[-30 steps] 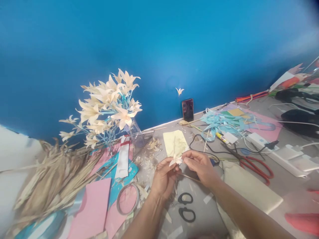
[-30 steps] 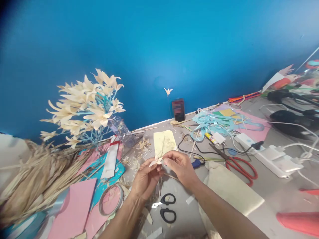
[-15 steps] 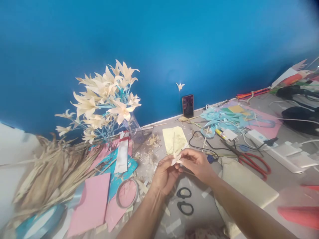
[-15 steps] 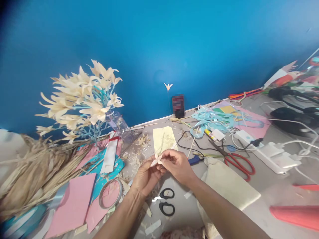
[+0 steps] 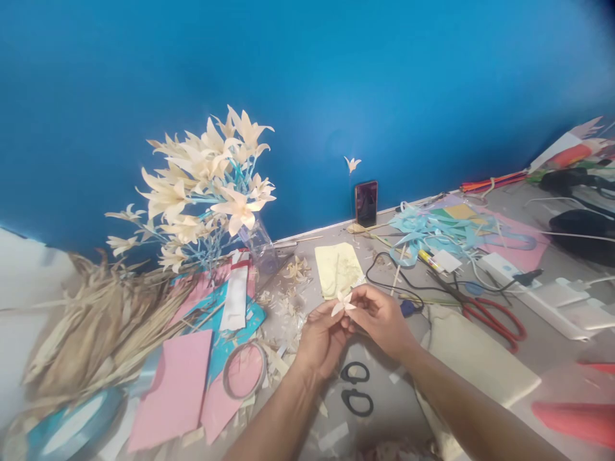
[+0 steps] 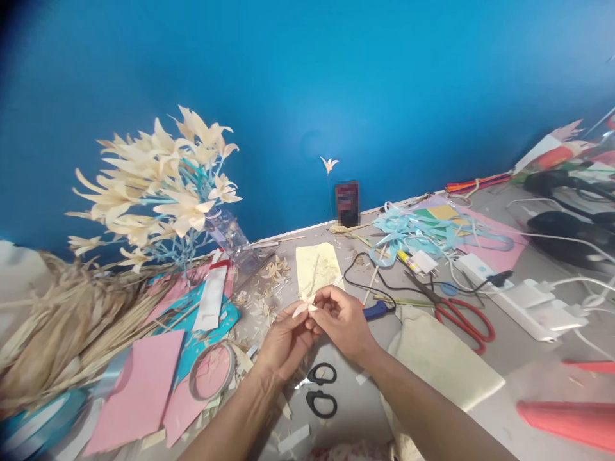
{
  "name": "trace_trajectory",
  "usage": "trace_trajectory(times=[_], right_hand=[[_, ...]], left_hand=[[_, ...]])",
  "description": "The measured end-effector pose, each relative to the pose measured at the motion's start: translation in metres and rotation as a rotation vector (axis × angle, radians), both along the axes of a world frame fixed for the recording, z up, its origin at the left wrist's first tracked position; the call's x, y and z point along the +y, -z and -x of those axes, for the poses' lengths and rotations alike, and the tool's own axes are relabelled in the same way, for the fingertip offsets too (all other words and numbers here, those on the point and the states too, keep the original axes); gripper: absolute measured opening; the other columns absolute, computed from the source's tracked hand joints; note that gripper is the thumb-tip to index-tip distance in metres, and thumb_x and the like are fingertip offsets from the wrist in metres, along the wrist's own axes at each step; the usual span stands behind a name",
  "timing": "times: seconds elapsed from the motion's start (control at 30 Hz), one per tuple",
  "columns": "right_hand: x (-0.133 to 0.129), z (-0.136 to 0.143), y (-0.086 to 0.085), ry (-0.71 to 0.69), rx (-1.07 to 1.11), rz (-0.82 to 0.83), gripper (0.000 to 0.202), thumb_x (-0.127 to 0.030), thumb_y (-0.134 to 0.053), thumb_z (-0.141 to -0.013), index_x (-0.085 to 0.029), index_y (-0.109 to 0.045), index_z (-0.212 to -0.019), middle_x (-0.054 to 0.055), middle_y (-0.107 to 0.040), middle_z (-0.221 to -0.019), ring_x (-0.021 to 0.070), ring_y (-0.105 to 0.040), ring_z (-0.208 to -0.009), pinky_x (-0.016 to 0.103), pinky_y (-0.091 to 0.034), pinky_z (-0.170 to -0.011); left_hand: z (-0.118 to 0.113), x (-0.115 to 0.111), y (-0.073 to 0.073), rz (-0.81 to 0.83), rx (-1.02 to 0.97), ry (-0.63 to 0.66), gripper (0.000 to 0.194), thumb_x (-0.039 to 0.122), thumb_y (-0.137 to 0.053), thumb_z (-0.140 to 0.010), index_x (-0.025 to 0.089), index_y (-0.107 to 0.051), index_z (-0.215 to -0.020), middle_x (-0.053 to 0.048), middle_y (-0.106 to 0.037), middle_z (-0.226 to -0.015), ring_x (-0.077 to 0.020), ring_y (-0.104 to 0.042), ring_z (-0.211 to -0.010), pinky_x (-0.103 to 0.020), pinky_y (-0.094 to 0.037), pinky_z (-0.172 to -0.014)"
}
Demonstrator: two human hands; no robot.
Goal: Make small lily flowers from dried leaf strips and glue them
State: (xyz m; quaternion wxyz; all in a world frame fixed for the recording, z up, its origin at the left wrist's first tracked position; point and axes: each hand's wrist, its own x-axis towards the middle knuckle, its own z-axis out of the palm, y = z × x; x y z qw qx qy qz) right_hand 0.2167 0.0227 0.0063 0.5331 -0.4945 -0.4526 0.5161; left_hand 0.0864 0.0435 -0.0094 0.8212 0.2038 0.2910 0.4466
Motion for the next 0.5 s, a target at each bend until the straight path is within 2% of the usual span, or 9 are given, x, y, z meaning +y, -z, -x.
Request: trace_trajectory(times=[0.13, 0.3, 0.5], right_hand=[[0.0, -0.003, -0.001, 0.021, -0.052, -0.045, 0.016, -0.031, -0.068, -0.081, -0.019, -0.06, -0.084, -0.002, -0.064, -0.063, 0.0148, -0.065, -0.058, 0.026, -0.053, -0.057], [0.0, -0.005, 0.002, 0.054, -0.166, -0.083, 0.013, -0.031, -0.066, -0.082, -0.019, -0.06, -0.084, -0.002, -0.061, -0.065, 0.0135, -0.059, -0.059, 0.024, -0.048, -0.056], [0.001, -0.008, 0.007, 0.056, -0.247, -0.125, 0.013, -0.031, -0.064, -0.083, -0.018, -0.063, -0.085, 0.0, -0.063, -0.071, 0.0142, -0.055, -0.063, 0.025, -0.045, -0.06]], left_hand=[[0.0, -0.001, -0.003, -0.045, 0.062, 0.005, 0.019, 0.024, -0.084, -0.067, 0.01, -0.072, -0.073, 0.0, -0.056, -0.06, -0.0093, -0.049, -0.059, -0.023, -0.043, -0.061], [0.0, 0.0, -0.008, -0.057, 0.095, -0.003, 0.018, 0.023, -0.083, -0.067, 0.01, -0.072, -0.074, 0.0, -0.056, -0.06, -0.0094, -0.049, -0.058, -0.023, -0.042, -0.06], [0.001, 0.001, -0.011, -0.055, 0.163, -0.078, 0.019, 0.024, -0.083, -0.063, 0.012, -0.071, -0.069, 0.001, -0.058, -0.06, -0.0079, -0.047, -0.052, -0.022, -0.038, -0.054]])
